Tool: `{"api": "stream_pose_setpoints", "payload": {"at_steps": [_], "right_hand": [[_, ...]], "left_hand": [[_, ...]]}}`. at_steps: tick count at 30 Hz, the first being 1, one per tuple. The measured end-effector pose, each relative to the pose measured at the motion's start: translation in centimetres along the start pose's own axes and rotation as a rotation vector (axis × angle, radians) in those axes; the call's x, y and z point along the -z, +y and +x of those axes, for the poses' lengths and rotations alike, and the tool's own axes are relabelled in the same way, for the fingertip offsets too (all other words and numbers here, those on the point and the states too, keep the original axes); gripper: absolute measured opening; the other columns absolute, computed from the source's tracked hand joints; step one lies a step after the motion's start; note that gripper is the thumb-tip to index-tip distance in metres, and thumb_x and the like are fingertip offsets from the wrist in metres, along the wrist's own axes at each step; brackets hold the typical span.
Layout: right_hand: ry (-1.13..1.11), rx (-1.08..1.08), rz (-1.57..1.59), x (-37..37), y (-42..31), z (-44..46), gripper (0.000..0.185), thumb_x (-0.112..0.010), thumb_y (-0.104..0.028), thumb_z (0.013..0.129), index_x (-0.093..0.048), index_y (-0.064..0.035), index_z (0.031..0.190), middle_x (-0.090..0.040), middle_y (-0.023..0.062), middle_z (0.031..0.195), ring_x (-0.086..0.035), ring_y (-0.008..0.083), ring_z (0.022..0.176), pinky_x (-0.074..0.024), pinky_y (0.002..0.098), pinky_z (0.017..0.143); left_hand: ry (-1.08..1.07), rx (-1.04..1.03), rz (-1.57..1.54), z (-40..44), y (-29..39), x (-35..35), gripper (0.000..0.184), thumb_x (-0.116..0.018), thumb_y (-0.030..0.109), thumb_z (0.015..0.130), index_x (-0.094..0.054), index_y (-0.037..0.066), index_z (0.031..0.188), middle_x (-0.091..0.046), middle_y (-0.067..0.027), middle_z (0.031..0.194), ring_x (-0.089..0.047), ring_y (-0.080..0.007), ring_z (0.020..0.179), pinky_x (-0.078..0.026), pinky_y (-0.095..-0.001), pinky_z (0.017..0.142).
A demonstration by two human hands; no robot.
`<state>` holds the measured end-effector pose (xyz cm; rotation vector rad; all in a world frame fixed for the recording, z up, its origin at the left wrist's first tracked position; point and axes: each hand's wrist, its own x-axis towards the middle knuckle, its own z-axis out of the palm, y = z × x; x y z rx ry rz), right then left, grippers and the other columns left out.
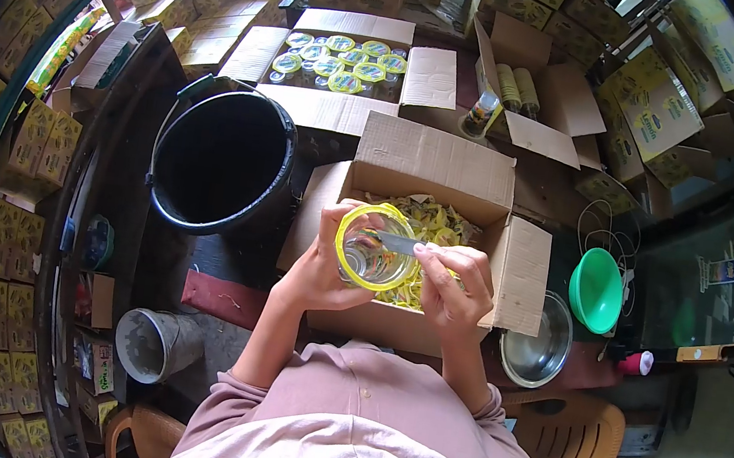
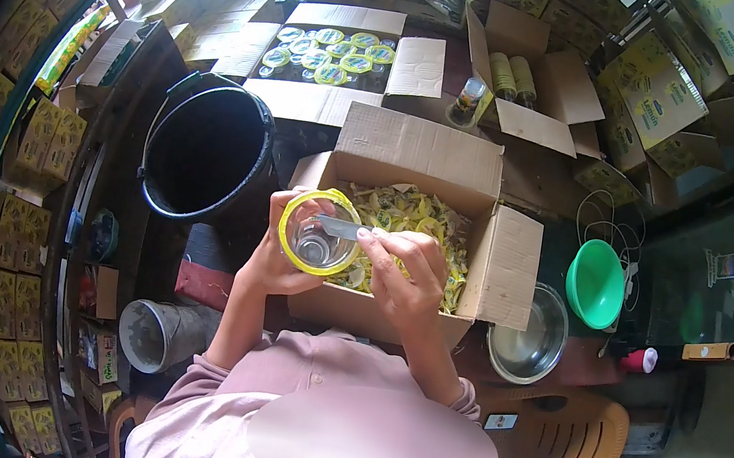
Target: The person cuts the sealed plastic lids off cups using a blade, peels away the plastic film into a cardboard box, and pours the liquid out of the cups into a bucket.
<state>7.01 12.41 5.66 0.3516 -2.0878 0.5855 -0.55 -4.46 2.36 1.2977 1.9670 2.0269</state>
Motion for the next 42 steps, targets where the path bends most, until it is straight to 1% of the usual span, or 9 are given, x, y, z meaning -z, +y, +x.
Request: {"api": "stream_pose_setpoints", "payload": {"at_steps": [10,16,19,22,25,28,31,38,42], "right_hand": [[0.021,0.012,-0.021,-0.3,0.0,-0.1,0.029,-0.064,0.004,0.063,-0.067,-0.0060,0.090,-0.060,0.0031,0.082,-0.056,0.0170,0.074,-0.0477,0.0295,0.063],[0.038,0.000,-0.011,-0.6,0.0,0.2,0.029,-0.063,0.006,0.064,-0.067,-0.0060,0.089,-0.060,0.0038,0.080,-0.056,0.0173,0.072,-0.0479,0.0295,0.062],[0.057,-0.013,0.086,-0.9,0.4,0.6,0.030,-0.063,0.008,0.064,-0.067,-0.0064,0.090,-0.060,0.0044,0.078,-0.056,0.0173,0.068,-0.0479,0.0283,0.060],[0.028,-0.113,0.147,-0.8,0.5,0.5,0.031,-0.065,0.008,0.065,-0.066,-0.0069,0.092,-0.061,0.0046,0.076,-0.056,0.0172,0.065,-0.0475,0.0267,0.058],[0.065,-0.406,0.234,-0.9,-0.5,0.9,0.034,-0.067,0.007,0.064,-0.065,-0.0070,0.094,-0.060,0.0049,0.074,-0.056,0.0171,0.063,-0.0468,0.0261,0.056],[0.052,-0.384,0.172,-0.8,-0.7,1.2,0.028,-0.065,0.009,0.067,-0.065,-0.0060,0.090,-0.059,0.0055,0.069,-0.056,0.0166,0.061,-0.0469,0.0260,0.056],[0.030,-0.112,0.038,-0.8,0.2,0.4,0.030,-0.067,0.007,0.063,-0.064,-0.0046,0.091,-0.059,0.0058,0.074,-0.056,0.0180,0.063,-0.0465,0.0277,0.055],[0.003,-0.027,0.023,-0.6,0.2,0.0,0.029,-0.065,0.007,0.062,-0.064,-0.0033,0.089,-0.060,0.0061,0.076,-0.057,0.0184,0.067,-0.0471,0.0293,0.058],[-0.009,-0.012,0.009,-0.5,0.1,0.1,0.030,-0.064,0.007,0.062,-0.064,-0.0033,0.090,-0.060,0.0058,0.077,-0.057,0.0187,0.068,-0.0472,0.0298,0.060]], "left_hand": [[0.036,-0.113,0.248,0.5,1.3,-0.1,0.071,-0.073,0.006,0.057,-0.028,0.005,0.112,-0.046,-0.0165,0.104,-0.046,-0.0300,0.100,-0.038,-0.0376,0.089],[0.025,-0.084,0.173,0.6,2.0,-0.8,0.070,-0.073,0.007,0.057,-0.029,0.004,0.112,-0.045,-0.0178,0.103,-0.047,-0.0305,0.098,-0.039,-0.0361,0.086],[0.003,-0.026,0.067,0.3,1.5,-0.4,0.068,-0.068,0.005,0.057,-0.029,0.003,0.112,-0.044,-0.0175,0.104,-0.047,-0.0287,0.098,-0.040,-0.0349,0.084],[-0.007,0.015,0.011,0.2,1.0,-0.2,0.067,-0.065,0.005,0.058,-0.029,0.003,0.114,-0.046,-0.0164,0.104,-0.049,-0.0267,0.097,-0.042,-0.0336,0.084],[-0.001,-0.001,0.037,0.3,0.8,-0.1,0.067,-0.064,0.004,0.058,-0.030,0.002,0.115,-0.050,-0.0157,0.103,-0.053,-0.0259,0.095,-0.043,-0.0329,0.083],[-0.001,-0.011,0.131,0.7,1.3,0.1,0.067,-0.064,0.005,0.058,-0.030,0.001,0.116,-0.054,-0.0160,0.102,-0.056,-0.0265,0.092,-0.045,-0.0332,0.082],[0.019,-0.024,0.177,0.9,1.8,0.0,0.065,-0.063,0.005,0.059,-0.031,0.001,0.116,-0.055,-0.0167,0.100,-0.058,-0.0279,0.090,-0.046,-0.0337,0.081],[0.122,0.003,0.259,0.6,1.9,-0.7,0.066,-0.074,0.006,0.057,-0.037,0.001,0.112,-0.056,-0.0165,0.101,-0.059,-0.0300,0.090,-0.048,-0.0343,0.077],[0.096,-0.022,0.334,0.6,1.9,-0.6,0.067,-0.078,0.010,0.056,-0.039,0.003,0.111,-0.057,-0.0150,0.100,-0.060,-0.0283,0.089,-0.049,-0.0339,0.075]]}}
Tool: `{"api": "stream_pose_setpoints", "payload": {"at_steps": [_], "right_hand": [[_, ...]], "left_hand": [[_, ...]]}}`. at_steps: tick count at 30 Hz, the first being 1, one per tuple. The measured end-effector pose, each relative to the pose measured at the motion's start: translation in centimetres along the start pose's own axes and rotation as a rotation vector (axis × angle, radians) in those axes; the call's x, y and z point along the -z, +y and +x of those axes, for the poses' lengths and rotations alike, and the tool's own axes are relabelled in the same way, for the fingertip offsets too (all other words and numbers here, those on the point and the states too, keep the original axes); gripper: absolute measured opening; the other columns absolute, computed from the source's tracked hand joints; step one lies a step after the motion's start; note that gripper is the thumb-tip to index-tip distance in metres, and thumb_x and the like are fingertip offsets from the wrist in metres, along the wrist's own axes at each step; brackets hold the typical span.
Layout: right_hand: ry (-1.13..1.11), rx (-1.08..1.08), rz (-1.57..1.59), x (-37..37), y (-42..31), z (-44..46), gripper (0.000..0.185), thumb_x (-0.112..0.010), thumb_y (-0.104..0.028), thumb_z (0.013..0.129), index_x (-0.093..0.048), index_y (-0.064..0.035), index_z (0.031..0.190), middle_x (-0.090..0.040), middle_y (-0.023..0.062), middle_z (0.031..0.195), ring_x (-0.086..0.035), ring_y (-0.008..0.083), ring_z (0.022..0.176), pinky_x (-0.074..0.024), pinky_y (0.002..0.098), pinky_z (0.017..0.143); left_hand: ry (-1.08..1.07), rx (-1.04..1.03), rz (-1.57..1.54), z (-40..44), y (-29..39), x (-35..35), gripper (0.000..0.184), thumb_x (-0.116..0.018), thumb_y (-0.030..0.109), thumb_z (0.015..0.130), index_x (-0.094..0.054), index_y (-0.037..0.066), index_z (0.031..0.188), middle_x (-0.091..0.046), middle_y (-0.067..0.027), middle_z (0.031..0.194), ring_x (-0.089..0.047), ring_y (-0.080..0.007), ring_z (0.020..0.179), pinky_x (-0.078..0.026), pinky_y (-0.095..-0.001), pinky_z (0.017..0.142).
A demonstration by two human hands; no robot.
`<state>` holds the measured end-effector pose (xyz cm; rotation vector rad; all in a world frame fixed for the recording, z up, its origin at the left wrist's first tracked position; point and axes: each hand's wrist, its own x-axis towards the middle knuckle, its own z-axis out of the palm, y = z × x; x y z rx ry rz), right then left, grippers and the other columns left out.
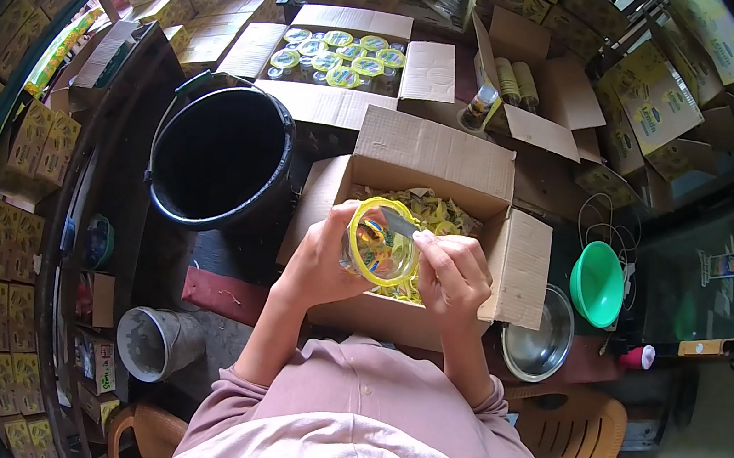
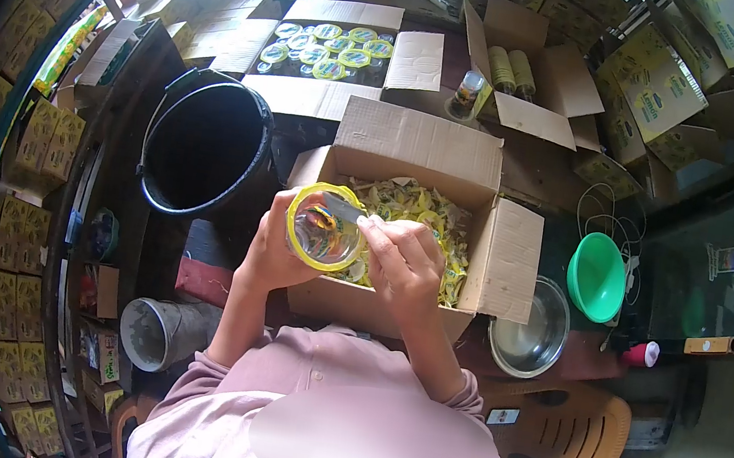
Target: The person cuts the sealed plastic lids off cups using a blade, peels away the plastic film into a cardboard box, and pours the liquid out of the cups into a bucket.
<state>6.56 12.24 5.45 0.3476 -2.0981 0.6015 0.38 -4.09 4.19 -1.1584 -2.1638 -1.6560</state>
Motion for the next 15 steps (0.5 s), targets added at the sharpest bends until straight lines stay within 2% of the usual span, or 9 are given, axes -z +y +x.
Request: {"api": "stream_pose_setpoints", "payload": {"at_steps": [4,7,10,11,15], "right_hand": [[0.015,-0.016,-0.003,-0.23,0.18,0.06,0.030,-0.064,0.008,0.062,-0.065,-0.0041,0.089,-0.060,0.0056,0.078,-0.057,0.0194,0.068,-0.0473,0.0296,0.059],[0.015,-0.129,0.067,-0.20,0.17,0.32,0.028,-0.065,0.008,0.063,-0.065,-0.0042,0.088,-0.061,0.0065,0.076,-0.058,0.0175,0.065,-0.0471,0.0277,0.058],[0.018,-0.435,0.344,-0.27,0.13,0.37,0.024,-0.066,0.007,0.065,-0.064,-0.0038,0.086,-0.062,0.0072,0.072,-0.058,0.0147,0.060,-0.0464,0.0253,0.056],[0.056,-0.470,0.396,-0.53,0.27,0.21,0.020,-0.067,0.005,0.067,-0.064,-0.0027,0.085,-0.062,0.0069,0.071,-0.058,0.0118,0.057,-0.0453,0.0235,0.055],[0.129,-0.546,0.429,-0.68,-0.13,-0.31,0.018,-0.067,0.004,0.068,-0.064,-0.0025,0.084,-0.062,0.0060,0.071,-0.057,0.0109,0.057,-0.0448,0.0229,0.054]], "left_hand": [[-0.038,-0.010,0.011,-0.13,-0.05,-0.25,0.064,-0.078,0.011,0.059,-0.039,0.003,0.110,-0.057,-0.0150,0.100,-0.061,-0.0270,0.089,-0.049,-0.0329,0.074],[-0.046,0.004,-0.060,0.00,0.07,-0.32,0.066,-0.079,0.011,0.059,-0.038,0.003,0.110,-0.056,-0.0151,0.102,-0.060,-0.0264,0.090,-0.049,-0.0326,0.076],[-0.054,0.027,-0.136,0.29,0.05,-0.40,0.069,-0.079,0.012,0.059,-0.035,0.003,0.110,-0.056,-0.0142,0.103,-0.060,-0.0250,0.089,-0.049,-0.0322,0.077],[-0.058,0.032,-0.155,0.39,0.03,-0.42,0.070,-0.080,0.011,0.058,-0.035,0.003,0.111,-0.056,-0.0138,0.103,-0.059,-0.0244,0.089,-0.049,-0.0321,0.077],[-0.032,0.032,-0.188,0.28,-0.52,-0.92,0.070,-0.080,0.010,0.058,-0.034,0.003,0.111,-0.054,-0.0125,0.102,-0.057,-0.0217,0.091,-0.048,-0.0315,0.078]]}}
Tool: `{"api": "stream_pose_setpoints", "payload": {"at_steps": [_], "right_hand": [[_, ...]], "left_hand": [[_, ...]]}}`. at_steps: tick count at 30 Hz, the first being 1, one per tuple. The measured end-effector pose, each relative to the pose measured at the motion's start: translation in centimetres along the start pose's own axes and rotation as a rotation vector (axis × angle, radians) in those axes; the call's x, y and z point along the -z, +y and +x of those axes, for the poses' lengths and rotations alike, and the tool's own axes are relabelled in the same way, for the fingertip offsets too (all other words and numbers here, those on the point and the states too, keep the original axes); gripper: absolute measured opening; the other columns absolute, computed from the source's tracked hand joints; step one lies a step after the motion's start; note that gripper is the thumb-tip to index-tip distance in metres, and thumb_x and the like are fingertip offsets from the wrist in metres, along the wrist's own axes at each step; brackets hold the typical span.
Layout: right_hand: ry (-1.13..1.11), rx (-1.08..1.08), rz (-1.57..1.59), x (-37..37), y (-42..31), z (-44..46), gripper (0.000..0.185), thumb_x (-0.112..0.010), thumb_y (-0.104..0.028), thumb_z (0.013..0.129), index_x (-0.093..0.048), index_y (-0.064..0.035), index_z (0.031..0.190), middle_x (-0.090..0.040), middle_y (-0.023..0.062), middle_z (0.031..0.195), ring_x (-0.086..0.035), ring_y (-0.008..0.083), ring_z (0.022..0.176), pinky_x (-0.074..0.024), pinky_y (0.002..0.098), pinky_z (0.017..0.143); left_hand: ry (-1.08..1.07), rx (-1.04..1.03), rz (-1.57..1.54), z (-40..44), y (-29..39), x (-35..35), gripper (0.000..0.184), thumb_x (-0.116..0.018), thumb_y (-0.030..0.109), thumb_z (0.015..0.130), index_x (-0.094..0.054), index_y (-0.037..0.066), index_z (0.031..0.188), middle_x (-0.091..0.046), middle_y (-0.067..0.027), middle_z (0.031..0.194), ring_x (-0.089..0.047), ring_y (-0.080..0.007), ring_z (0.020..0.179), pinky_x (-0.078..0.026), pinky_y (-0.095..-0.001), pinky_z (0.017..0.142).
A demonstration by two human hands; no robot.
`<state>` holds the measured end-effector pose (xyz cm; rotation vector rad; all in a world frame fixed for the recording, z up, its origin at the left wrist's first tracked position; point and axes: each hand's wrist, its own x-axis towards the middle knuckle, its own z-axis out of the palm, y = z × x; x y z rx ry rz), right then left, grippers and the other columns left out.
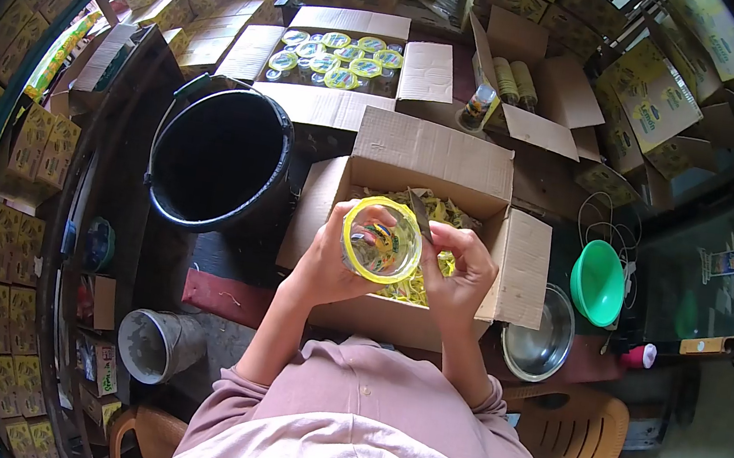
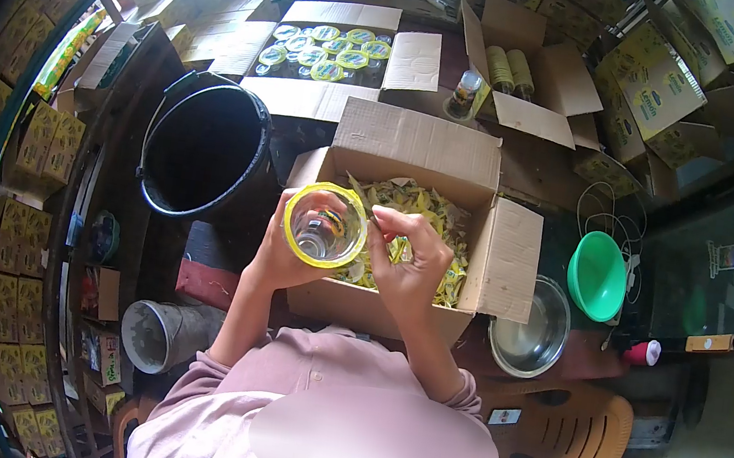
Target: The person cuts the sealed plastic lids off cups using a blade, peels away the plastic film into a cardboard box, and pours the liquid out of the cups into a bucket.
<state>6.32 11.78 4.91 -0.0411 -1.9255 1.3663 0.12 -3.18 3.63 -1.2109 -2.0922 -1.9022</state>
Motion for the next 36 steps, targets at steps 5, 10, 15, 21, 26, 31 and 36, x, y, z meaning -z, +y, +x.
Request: {"api": "stream_pose_setpoints", "payload": {"at_steps": [5,10,15,21,26,31,36], "right_hand": [[0.013,0.052,-0.028,0.2,-0.1,-0.7,0.019,-0.067,0.005,0.068,-0.064,-0.0024,0.084,-0.061,0.0063,0.071,-0.057,0.0108,0.058,-0.0445,0.0227,0.054],[0.037,0.071,-0.018,0.0,-0.5,-1.1,0.019,-0.067,0.006,0.068,-0.063,-0.0023,0.084,-0.061,0.0064,0.070,-0.058,0.0113,0.059,-0.0448,0.0227,0.054],[0.033,0.105,-0.052,0.0,-0.4,-1.0,0.019,-0.068,0.006,0.067,-0.063,-0.0023,0.084,-0.061,0.0062,0.070,-0.058,0.0114,0.059,-0.0451,0.0225,0.054],[-0.021,0.033,0.055,0.4,-0.5,-0.3,0.019,-0.067,0.007,0.068,-0.063,-0.0008,0.084,-0.061,0.0059,0.071,-0.057,0.0101,0.062,-0.0450,0.0212,0.058],[-0.017,-0.033,0.164,0.5,-0.3,-0.5,0.019,-0.066,0.009,0.068,-0.062,0.0012,0.085,-0.061,0.0060,0.074,-0.057,0.0091,0.065,-0.0453,0.0211,0.060],[-0.013,-0.015,0.134,0.3,-0.7,-0.7,0.020,-0.065,0.010,0.069,-0.062,0.0008,0.086,-0.061,0.0063,0.075,-0.058,0.0095,0.067,-0.0457,0.0208,0.061],[-0.042,-0.088,0.251,0.5,-0.4,-0.2,0.025,-0.065,0.009,0.069,-0.062,0.0002,0.091,-0.061,0.0062,0.075,-0.058,0.0093,0.068,-0.0467,0.0209,0.064]], "left_hand": [[0.019,0.054,-0.069,-0.1,-0.2,-0.1,0.069,-0.079,0.009,0.058,-0.034,0.004,0.111,-0.053,-0.0111,0.102,-0.056,-0.0207,0.093,-0.048,-0.0307,0.078],[0.021,0.028,-0.062,0.0,-0.3,-0.2,0.068,-0.078,0.008,0.058,-0.034,0.004,0.111,-0.053,-0.0104,0.101,-0.056,-0.0206,0.094,-0.048,-0.0304,0.078],[-0.023,0.057,-0.089,-0.1,0.1,-0.2,0.070,-0.079,0.009,0.058,-0.034,0.004,0.111,-0.053,-0.0103,0.102,-0.055,-0.0209,0.095,-0.047,-0.0310,0.080],[-0.121,0.031,-0.095,-0.1,0.3,0.0,0.073,-0.079,0.011,0.057,-0.033,0.005,0.114,-0.052,-0.0093,0.103,-0.054,-0.0203,0.094,-0.045,-0.0306,0.082],[-0.089,0.062,-0.168,-0.2,-0.3,0.0,0.072,-0.079,0.010,0.056,-0.037,0.003,0.114,-0.050,-0.0091,0.103,-0.053,-0.0200,0.094,-0.044,-0.0305,0.084],[-0.129,-0.015,-0.111,0.0,-0.1,0.2,0.071,-0.078,0.009,0.056,-0.038,0.003,0.115,-0.049,-0.0085,0.103,-0.053,-0.0187,0.094,-0.044,-0.0290,0.082],[-0.148,0.114,-0.365,-0.6,-0.5,-0.1,0.072,-0.077,0.006,0.057,-0.036,0.004,0.115,-0.048,-0.0088,0.103,-0.052,-0.0186,0.095,-0.044,-0.0302,0.083]]}}
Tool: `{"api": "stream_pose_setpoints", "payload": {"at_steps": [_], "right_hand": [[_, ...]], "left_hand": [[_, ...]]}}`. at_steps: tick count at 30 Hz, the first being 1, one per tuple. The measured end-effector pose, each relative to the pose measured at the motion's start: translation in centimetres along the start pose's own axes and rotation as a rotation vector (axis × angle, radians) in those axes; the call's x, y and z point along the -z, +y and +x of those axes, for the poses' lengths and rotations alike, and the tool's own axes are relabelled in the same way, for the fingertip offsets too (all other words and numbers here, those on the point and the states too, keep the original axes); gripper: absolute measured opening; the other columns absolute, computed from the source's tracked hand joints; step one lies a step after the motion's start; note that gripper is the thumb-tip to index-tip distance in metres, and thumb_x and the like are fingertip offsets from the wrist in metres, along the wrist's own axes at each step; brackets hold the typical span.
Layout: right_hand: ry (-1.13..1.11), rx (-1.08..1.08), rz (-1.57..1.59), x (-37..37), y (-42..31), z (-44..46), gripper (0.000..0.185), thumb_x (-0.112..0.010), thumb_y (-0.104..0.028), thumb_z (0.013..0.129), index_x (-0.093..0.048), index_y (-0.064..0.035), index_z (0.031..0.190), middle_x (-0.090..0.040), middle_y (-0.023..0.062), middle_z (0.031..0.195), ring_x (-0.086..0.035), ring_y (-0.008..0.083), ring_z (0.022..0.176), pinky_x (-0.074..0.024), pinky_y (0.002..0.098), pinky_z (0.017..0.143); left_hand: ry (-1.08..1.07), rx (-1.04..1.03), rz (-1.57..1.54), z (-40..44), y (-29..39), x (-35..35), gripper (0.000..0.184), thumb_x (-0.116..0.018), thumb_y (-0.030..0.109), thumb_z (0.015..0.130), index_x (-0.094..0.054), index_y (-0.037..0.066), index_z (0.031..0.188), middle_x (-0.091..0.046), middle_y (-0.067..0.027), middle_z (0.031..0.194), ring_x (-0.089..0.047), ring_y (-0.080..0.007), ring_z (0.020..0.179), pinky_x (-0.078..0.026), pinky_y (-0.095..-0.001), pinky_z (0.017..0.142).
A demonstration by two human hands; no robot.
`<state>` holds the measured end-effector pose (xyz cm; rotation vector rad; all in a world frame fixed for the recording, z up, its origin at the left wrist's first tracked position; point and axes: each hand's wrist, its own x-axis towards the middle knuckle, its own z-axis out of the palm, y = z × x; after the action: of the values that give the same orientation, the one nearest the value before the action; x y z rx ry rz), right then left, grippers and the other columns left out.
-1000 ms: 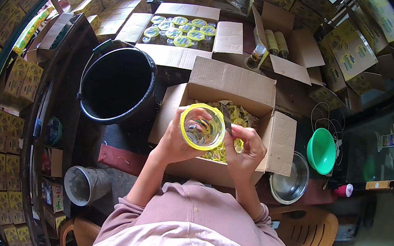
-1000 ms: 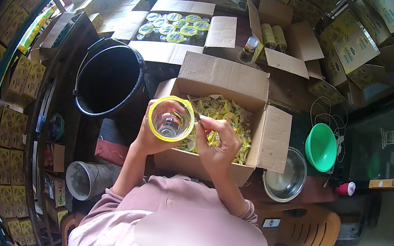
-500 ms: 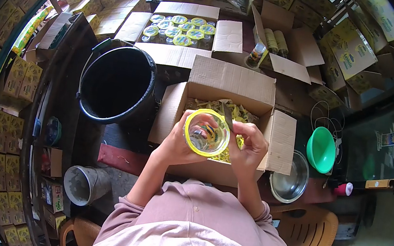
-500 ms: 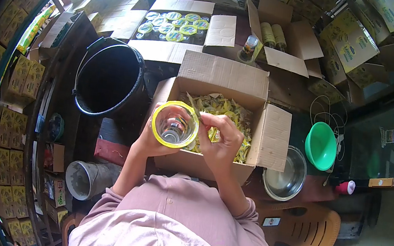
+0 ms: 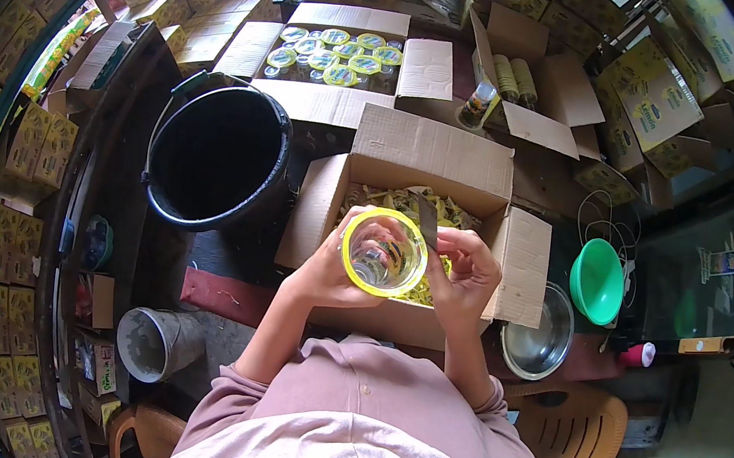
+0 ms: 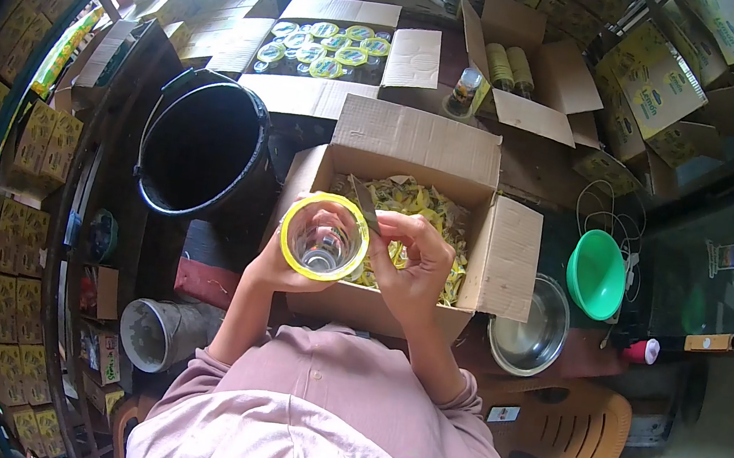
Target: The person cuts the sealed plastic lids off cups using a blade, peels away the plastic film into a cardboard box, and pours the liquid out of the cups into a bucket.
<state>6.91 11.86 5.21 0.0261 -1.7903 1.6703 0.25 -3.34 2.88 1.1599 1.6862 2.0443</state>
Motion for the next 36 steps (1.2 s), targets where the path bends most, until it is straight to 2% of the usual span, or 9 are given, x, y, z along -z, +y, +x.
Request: {"api": "stream_pose_setpoints", "payload": {"at_steps": [2,5,6,9,16,23,26,29,36], "right_hand": [[0.025,0.001,0.012,-0.1,0.2,0.0,0.028,-0.066,0.008,0.068,-0.061,-0.0005,0.095,-0.062,0.0056,0.075,-0.059,0.0093,0.069,-0.0470,0.0210,0.065],[0.073,0.029,-0.091,-0.4,-0.1,-0.3,0.033,-0.067,0.006,0.068,-0.060,-0.0027,0.099,-0.062,0.0052,0.073,-0.060,0.0094,0.068,-0.0471,0.0216,0.065],[0.077,0.070,-0.163,-0.3,0.0,-0.3,0.034,-0.067,0.006,0.068,-0.060,-0.0035,0.099,-0.062,0.0053,0.071,-0.060,0.0098,0.068,-0.0470,0.0218,0.064],[0.093,0.162,-0.339,-0.4,0.1,-0.5,0.035,-0.068,0.004,0.068,-0.059,-0.0054,0.101,-0.062,0.0056,0.069,-0.061,0.0112,0.066,-0.0469,0.0225,0.062],[0.160,0.251,-0.404,-1.2,0.5,-1.1,0.033,-0.068,0.003,0.069,-0.059,-0.0046,0.099,-0.062,0.0064,0.069,-0.060,0.0133,0.060,-0.0465,0.0239,0.059],[0.145,0.258,-0.422,-1.0,0.4,-0.7,0.034,-0.065,0.007,0.066,-0.060,-0.0042,0.098,-0.059,0.0058,0.068,-0.058,0.0134,0.060,-0.0442,0.0233,0.056],[0.077,0.221,-0.315,-0.6,0.2,-0.2,0.031,-0.064,0.009,0.065,-0.063,-0.0030,0.093,-0.057,0.0061,0.068,-0.055,0.0128,0.060,-0.0424,0.0232,0.054],[0.055,0.192,-0.245,-0.4,0.2,0.1,0.026,-0.065,0.009,0.065,-0.064,-0.0018,0.089,-0.057,0.0064,0.068,-0.054,0.0120,0.059,-0.0414,0.0231,0.053],[0.032,0.178,-0.247,-0.4,-0.6,0.1,0.026,-0.067,0.007,0.066,-0.064,-0.0023,0.090,-0.057,0.0056,0.068,-0.054,0.0115,0.060,-0.0414,0.0226,0.053]], "left_hand": [[0.075,0.013,-0.079,-0.2,-0.4,-0.2,0.071,-0.075,0.005,0.057,-0.034,0.004,0.115,-0.048,-0.0092,0.103,-0.051,-0.0188,0.097,-0.043,-0.0308,0.085],[0.131,-0.167,0.225,0.2,-1.3,0.2,0.071,-0.074,0.003,0.056,-0.033,0.004,0.114,-0.048,-0.0099,0.104,-0.050,-0.0195,0.101,-0.041,-0.0313,0.089],[0.097,-0.141,0.093,0.5,-1.3,0.2,0.071,-0.072,0.003,0.057,-0.033,0.003,0.115,-0.048,-0.0106,0.106,-0.050,-0.0208,0.104,-0.040,-0.0330,0.092],[0.142,-0.041,0.115,0.5,-0.9,0.0,0.070,-0.070,0.002,0.058,-0.033,0.002,0.117,-0.048,-0.0116,0.109,-0.050,-0.0213,0.105,-0.039,-0.0338,0.093],[0.250,-0.164,0.214,0.5,-1.7,-1.3,0.080,-0.075,0.002,0.060,-0.027,0.006,0.125,-0.046,-0.0125,0.111,-0.050,-0.0223,0.105,-0.042,-0.0347,0.090],[0.167,-0.129,0.295,0.1,-1.6,-1.3,0.078,-0.077,0.006,0.061,-0.029,0.006,0.122,-0.048,-0.0122,0.111,-0.051,-0.0233,0.104,-0.041,-0.0340,0.090],[0.151,-0.101,0.250,-0.1,-1.8,-1.3,0.074,-0.079,0.008,0.058,-0.037,0.005,0.119,-0.048,-0.0107,0.111,-0.049,-0.0250,0.106,-0.039,-0.0347,0.091],[0.122,-0.121,0.367,0.0,-1.0,-0.8,0.074,-0.080,0.010,0.057,-0.039,0.004,0.119,-0.047,-0.0112,0.112,-0.048,-0.0257,0.106,-0.039,-0.0344,0.092],[0.065,-0.022,0.176,-0.2,-1.2,-0.2,0.075,-0.079,0.012,0.057,-0.039,0.004,0.119,-0.044,-0.0112,0.113,-0.048,-0.0231,0.105,-0.041,-0.0335,0.090]]}}
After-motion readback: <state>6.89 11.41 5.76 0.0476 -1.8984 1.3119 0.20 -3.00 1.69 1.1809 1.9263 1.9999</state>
